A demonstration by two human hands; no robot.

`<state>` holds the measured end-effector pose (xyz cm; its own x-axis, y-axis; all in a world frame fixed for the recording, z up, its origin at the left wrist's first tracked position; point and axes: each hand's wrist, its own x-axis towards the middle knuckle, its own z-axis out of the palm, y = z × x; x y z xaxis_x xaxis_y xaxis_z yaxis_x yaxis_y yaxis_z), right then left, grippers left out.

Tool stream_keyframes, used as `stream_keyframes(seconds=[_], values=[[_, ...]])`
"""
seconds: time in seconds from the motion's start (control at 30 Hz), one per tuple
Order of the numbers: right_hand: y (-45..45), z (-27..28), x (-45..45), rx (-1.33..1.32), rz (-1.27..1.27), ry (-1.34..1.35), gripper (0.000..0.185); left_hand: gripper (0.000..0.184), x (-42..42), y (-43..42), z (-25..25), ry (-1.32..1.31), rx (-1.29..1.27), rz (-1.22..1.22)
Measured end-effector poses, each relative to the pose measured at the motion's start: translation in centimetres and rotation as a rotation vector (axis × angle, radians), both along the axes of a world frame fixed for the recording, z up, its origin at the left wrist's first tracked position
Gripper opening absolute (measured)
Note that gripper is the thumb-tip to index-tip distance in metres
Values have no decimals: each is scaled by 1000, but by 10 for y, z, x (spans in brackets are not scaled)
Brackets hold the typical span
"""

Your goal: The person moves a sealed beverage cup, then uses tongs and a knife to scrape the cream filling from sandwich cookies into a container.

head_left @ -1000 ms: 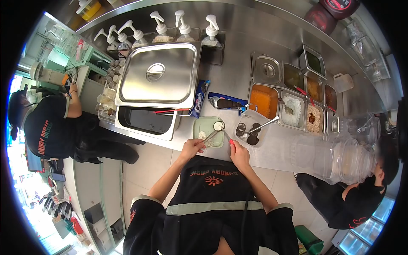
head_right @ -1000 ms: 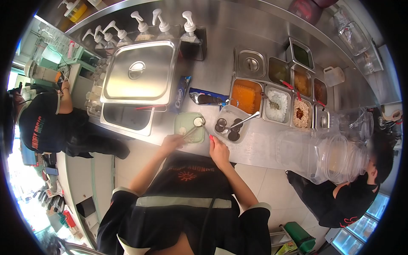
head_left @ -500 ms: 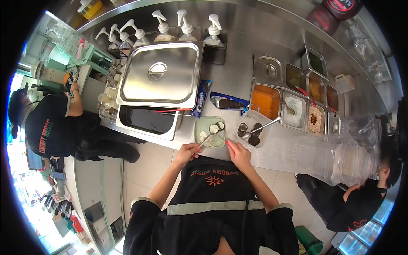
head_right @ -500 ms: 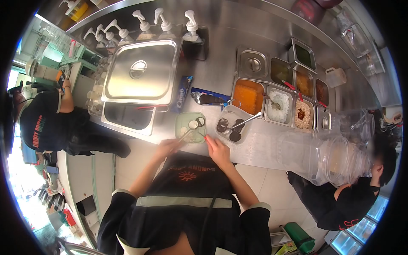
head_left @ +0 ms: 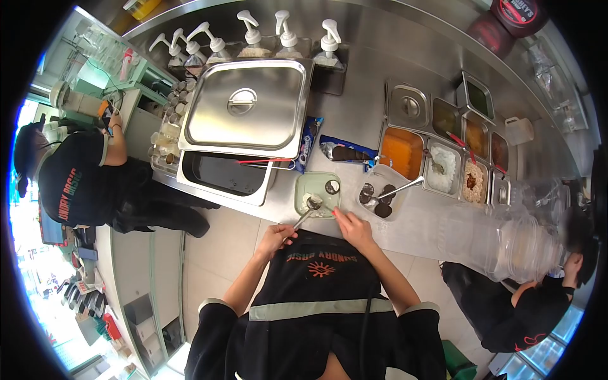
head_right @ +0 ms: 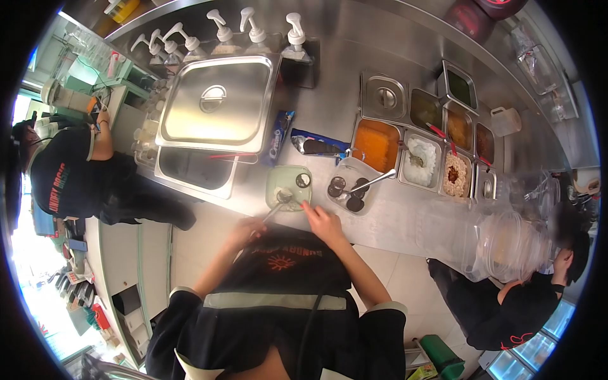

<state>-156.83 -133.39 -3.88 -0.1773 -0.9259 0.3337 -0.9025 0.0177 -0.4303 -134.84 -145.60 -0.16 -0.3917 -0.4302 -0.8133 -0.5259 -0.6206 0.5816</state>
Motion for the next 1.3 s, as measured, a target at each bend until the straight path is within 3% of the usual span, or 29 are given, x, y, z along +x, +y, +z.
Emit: stream_keyframes(seconds=[0.1,0.2,0.3,0.57,0.67,0.77,0.87,1.1,1.3], values=[[2,-8,0,51,88,23,34,22,-1,0,-1,2,-18,0],[-3,-18,-1,130,-76,89,33,22,-1,1,2,4,-34,-12],[-2,-11,-2,46,75,18,32,21,1,0,2,0,-39,-13],[2,-26,-3,110,-138,-119,32,22,2,3,15,70,-69,-25],[13,-31,0,144,-147,-204,32,23,-15,4,35,225,-100,-72],[17,-30,-1,167,-142,-251,31,26,-59,1,58,214,-94,-243],[21,-26,-3,198,-171,-267,31,30,-80,6,40,329,-61,-287],[14,-13,-7,98,-287,-217,29,35,-48,-1,5,108,-105,-302],[-11,-4,0,258,-280,-183,28,35,-28,4,8,19,-59,-264]])
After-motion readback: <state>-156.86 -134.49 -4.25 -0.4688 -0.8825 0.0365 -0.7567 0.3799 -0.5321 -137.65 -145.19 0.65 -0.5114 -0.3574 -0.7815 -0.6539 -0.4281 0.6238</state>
